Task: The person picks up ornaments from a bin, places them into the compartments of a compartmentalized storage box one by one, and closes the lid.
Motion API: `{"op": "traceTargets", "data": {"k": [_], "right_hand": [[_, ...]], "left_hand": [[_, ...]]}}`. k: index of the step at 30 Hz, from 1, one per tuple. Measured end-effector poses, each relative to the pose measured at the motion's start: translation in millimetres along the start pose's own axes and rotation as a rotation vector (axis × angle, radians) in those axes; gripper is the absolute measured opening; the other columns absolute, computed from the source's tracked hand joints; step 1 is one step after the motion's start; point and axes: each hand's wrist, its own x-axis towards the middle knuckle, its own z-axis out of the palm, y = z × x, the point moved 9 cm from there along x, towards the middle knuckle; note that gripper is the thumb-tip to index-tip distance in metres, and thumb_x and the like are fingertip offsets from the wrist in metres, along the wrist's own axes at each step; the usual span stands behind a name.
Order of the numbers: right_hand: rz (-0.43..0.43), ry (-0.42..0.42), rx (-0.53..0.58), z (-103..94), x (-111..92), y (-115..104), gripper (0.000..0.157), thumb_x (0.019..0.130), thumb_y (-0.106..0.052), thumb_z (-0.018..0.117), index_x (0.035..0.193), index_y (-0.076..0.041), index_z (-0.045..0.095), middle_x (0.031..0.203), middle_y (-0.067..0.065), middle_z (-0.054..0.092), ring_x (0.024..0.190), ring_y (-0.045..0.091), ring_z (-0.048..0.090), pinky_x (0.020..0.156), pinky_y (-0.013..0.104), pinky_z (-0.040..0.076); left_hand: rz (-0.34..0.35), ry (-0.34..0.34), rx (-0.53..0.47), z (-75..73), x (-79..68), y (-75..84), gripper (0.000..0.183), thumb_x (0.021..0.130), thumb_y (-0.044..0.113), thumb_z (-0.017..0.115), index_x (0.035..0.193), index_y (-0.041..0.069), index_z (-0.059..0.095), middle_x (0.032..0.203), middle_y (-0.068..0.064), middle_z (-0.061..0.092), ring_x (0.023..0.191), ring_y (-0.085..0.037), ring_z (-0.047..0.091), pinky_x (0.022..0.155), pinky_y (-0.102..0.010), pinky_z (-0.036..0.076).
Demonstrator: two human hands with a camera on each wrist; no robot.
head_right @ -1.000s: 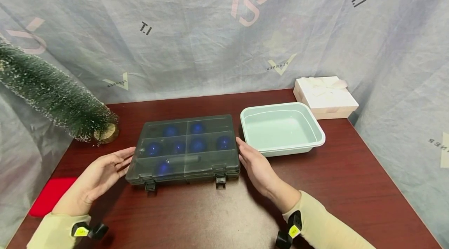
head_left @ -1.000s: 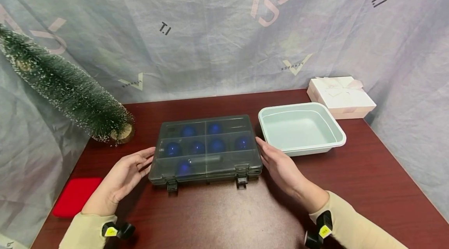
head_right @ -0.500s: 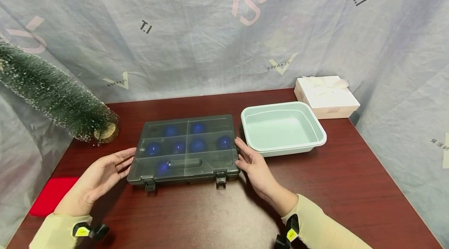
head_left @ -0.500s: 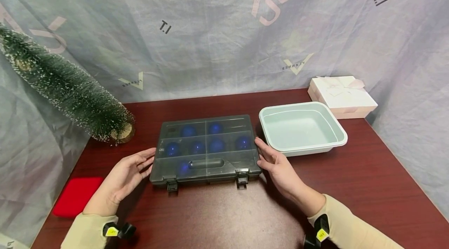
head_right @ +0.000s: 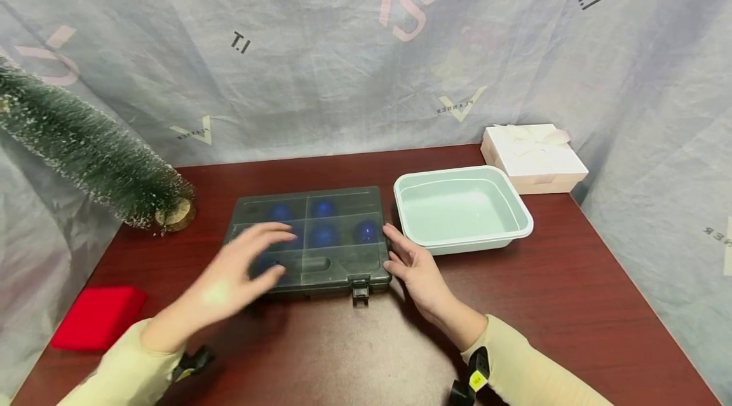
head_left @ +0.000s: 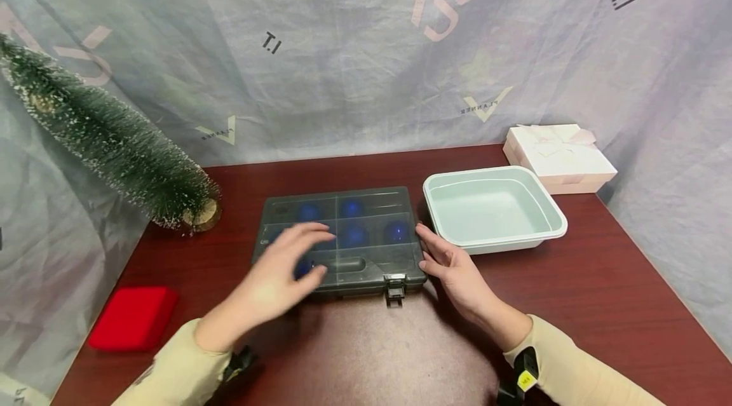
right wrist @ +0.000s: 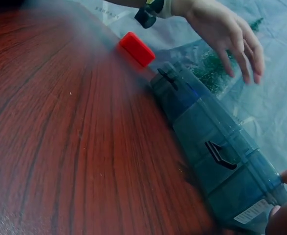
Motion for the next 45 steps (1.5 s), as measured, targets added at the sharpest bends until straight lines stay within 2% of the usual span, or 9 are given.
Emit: {"op": "traceTargets", "data": {"k": [3, 6, 13, 19, 29, 34, 39, 42, 45], "right_hand": [[-0.004, 0.0, 0.015, -1.2, 1, 0, 0.067, 0.094, 0.016, 0.053, 0.155, 0.01, 0.029, 0.166, 0.019, 0.019, 0.153, 0.03, 0.011, 0.112, 0.025, 0.029], [-0.006, -0.002, 0.03, -1.7, 2, 1, 0.066, 0.094, 0.016, 0.053, 0.155, 0.01, 0.028, 0.166, 0.019, 0.019, 0.153, 0.03, 0.011, 0.112, 0.025, 0.029], [0.002, -0.009, 0.028, -1.1, 0, 3, 0.066, 0.095, 0.014, 0.055, 0.156, 0.01, 0.029, 0.166, 0.019, 0.019, 0.153, 0.029, 0.011, 0.111, 0.024, 0.03], [0.002, -0.011, 0.046, -0.9, 0, 2, 0.066, 0.095, 0.014, 0.054, 0.156, 0.009, 0.029, 0.166, 0.017, 0.019, 0.153, 0.028, 0.01, 0.112, 0.024, 0.029], [0.001, -0.006, 0.026, -2.5, -1, 2, 0.065, 0.095, 0.014, 0.054, 0.155, 0.01, 0.03, 0.166, 0.019, 0.02, 0.153, 0.03, 0.012, 0.111, 0.024, 0.03], [-0.015, 0.026, -0.081, -6.2, -9, -5, 0.056, 0.098, 0.008, 0.055, 0.152, 0.009, 0.039, 0.159, 0.02, 0.035, 0.147, 0.029, 0.029, 0.107, 0.021, 0.035], [-0.113, 0.006, -0.255, -1.8, -22, -26, 0.04, 0.1, 0.005, 0.056, 0.139, 0.008, 0.057, 0.143, 0.024, 0.055, 0.134, 0.025, 0.052, 0.101, 0.023, 0.044], [-0.095, -0.043, -0.216, 3.9, -27, -31, 0.03, 0.101, 0.001, 0.056, 0.129, 0.01, 0.062, 0.125, 0.028, 0.065, 0.117, 0.025, 0.065, 0.097, 0.033, 0.05], [0.013, -0.109, -0.135, 10.1, -30, -25, 0.027, 0.102, -0.003, 0.055, 0.12, 0.017, 0.061, 0.107, 0.029, 0.068, 0.099, 0.025, 0.07, 0.088, 0.038, 0.055]], "left_hand": [[0.059, -0.155, 0.034, 37.4, 10.4, 15.8, 0.056, 0.092, 0.021, 0.074, 0.144, 0.011, 0.057, 0.151, -0.009, 0.047, 0.14, -0.03, 0.041, 0.109, -0.055, 0.036], [0.076, -0.244, 0.072, 66.1, 15.1, 18.7, 0.062, 0.092, 0.026, 0.075, 0.149, 0.013, 0.052, 0.155, -0.012, 0.041, 0.145, -0.034, 0.033, 0.112, -0.058, 0.031], [0.116, -0.265, 0.266, 101.1, 13.3, 16.5, 0.073, 0.092, 0.031, 0.077, 0.156, 0.022, 0.044, 0.162, -0.012, 0.03, 0.149, -0.041, 0.024, 0.108, -0.075, 0.019], [0.171, -0.189, 0.41, 105.5, 11.9, 18.8, 0.075, 0.091, 0.022, 0.078, 0.157, 0.026, 0.043, 0.162, -0.012, 0.031, 0.147, -0.04, 0.028, 0.105, -0.074, 0.027], [0.192, -0.18, 0.428, 107.4, 9.8, 20.0, 0.069, 0.095, 0.018, 0.074, 0.157, 0.024, 0.043, 0.161, -0.013, 0.032, 0.147, -0.041, 0.028, 0.104, -0.074, 0.029], [0.197, -0.176, 0.423, 108.7, 8.7, 20.1, 0.069, 0.096, 0.019, 0.073, 0.157, 0.025, 0.043, 0.161, -0.014, 0.031, 0.147, -0.041, 0.028, 0.104, -0.074, 0.028], [0.2, -0.164, 0.431, 108.8, 9.4, 19.2, 0.069, 0.095, 0.018, 0.073, 0.156, 0.025, 0.043, 0.16, -0.013, 0.032, 0.146, -0.041, 0.029, 0.104, -0.074, 0.029], [0.201, -0.155, 0.429, 107.9, 10.1, 19.0, 0.069, 0.094, 0.017, 0.074, 0.156, 0.025, 0.044, 0.159, -0.013, 0.033, 0.145, -0.041, 0.03, 0.103, -0.074, 0.029], [0.201, -0.15, 0.426, 107.1, 10.9, 19.1, 0.068, 0.094, 0.016, 0.074, 0.155, 0.025, 0.045, 0.159, -0.013, 0.034, 0.145, -0.042, 0.031, 0.103, -0.074, 0.029]]}}
